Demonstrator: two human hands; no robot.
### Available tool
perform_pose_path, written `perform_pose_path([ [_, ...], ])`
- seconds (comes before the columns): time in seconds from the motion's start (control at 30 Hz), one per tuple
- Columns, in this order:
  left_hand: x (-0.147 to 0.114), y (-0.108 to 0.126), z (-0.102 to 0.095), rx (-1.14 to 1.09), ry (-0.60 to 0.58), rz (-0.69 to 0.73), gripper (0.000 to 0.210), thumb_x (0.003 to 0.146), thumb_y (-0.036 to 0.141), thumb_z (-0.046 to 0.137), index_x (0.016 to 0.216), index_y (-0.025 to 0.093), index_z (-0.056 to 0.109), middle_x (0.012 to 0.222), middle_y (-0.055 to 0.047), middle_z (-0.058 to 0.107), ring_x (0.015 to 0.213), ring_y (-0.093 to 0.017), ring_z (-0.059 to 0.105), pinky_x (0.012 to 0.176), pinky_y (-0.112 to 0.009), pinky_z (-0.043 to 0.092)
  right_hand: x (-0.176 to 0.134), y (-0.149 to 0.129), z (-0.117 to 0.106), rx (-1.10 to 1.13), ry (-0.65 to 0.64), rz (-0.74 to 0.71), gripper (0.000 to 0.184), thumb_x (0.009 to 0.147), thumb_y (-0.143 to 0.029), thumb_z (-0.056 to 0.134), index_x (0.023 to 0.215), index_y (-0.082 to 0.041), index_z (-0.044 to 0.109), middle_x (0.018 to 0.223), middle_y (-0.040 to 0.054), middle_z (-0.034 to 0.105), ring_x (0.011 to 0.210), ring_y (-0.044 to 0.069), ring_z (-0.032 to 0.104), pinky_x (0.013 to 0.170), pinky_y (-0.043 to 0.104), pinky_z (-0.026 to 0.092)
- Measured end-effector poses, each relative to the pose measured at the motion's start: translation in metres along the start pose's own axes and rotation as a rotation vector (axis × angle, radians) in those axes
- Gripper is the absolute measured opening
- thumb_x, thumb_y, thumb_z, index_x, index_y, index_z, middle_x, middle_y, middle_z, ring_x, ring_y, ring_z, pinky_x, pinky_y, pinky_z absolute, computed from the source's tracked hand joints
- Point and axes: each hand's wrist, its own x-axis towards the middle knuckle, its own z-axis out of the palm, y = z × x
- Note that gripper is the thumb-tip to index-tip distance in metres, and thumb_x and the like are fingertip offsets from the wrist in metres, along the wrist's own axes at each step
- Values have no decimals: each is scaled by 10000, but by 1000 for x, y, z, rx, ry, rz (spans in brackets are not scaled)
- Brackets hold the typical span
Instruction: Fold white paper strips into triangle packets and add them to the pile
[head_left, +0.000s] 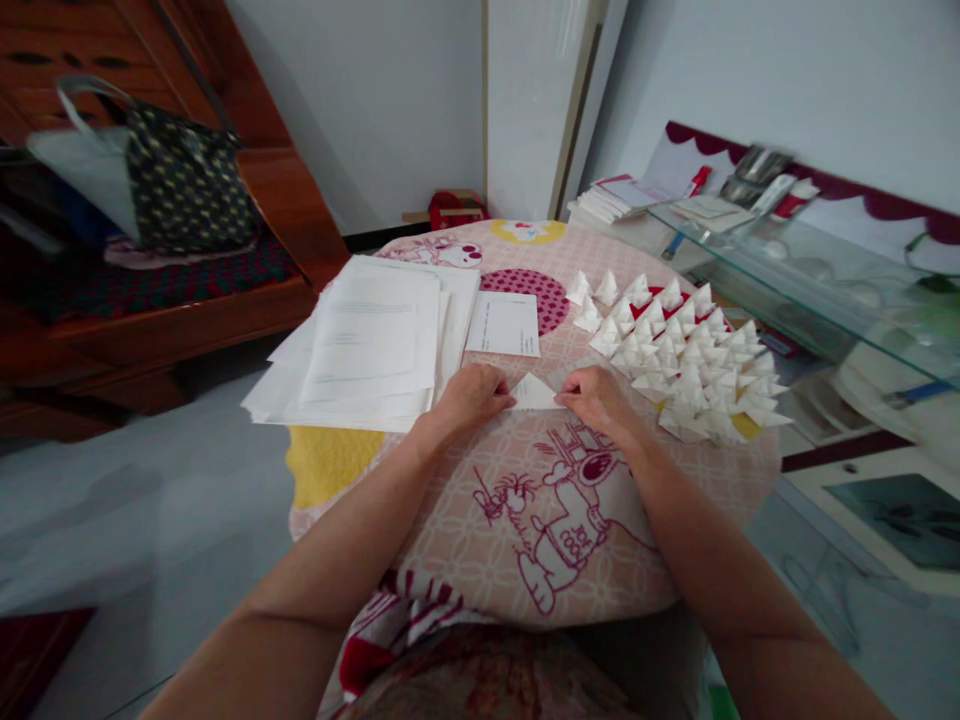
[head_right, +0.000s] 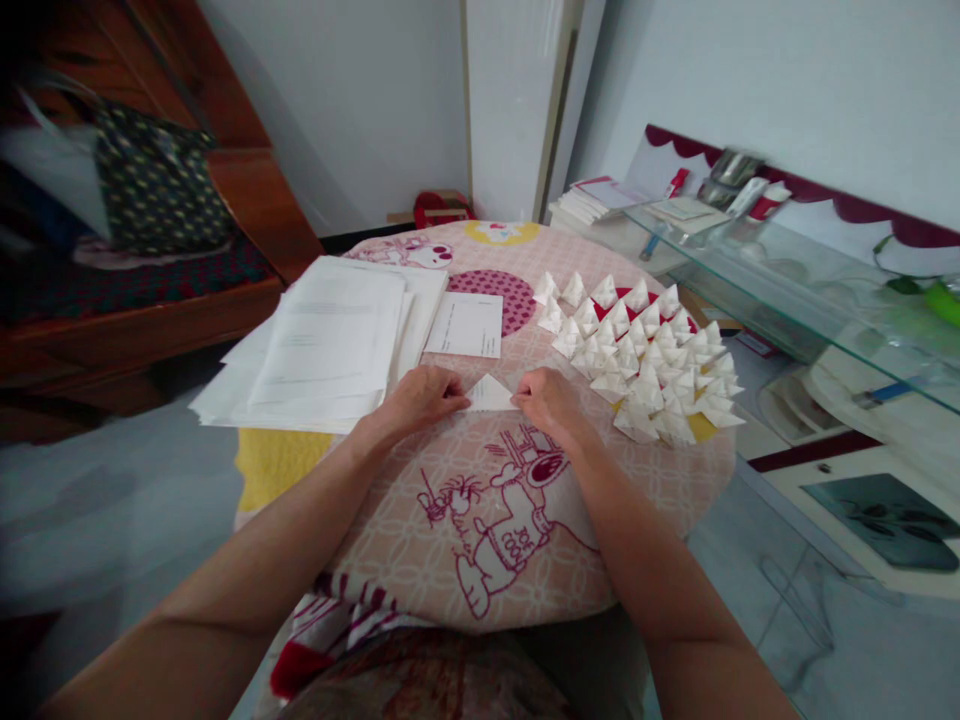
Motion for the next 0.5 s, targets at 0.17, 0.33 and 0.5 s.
perform_pose_path([
  [0.17,0,1,1,22,17,15,158,858,280,655,799,171,753,760,-55,715,723,-175,613,659,-280,408,1,0,0,11,2,14,96,824,-202,740,775,-166,814,734,46,748,696,179,650,649,275,414],
  [0.33,0,0,2,24,-4,35,135,871,261,644,816,169,726,786,-59,700,778,-198,632,712,-302,452,2,-2,-2,21,-1,59,90,820,-223,758,763,-173,807,715,34,738,688,173,649,622,269,402],
  [0.5,-2,0,4,-41,99,263,222,826,89,612,1026,162,676,1030,-91,698,1013,-226,642,909,-347,507,1,-2,-3,14,8,89,104,818,-250,769,749,-179,802,702,28,733,674,170,639,619,274,398],
])
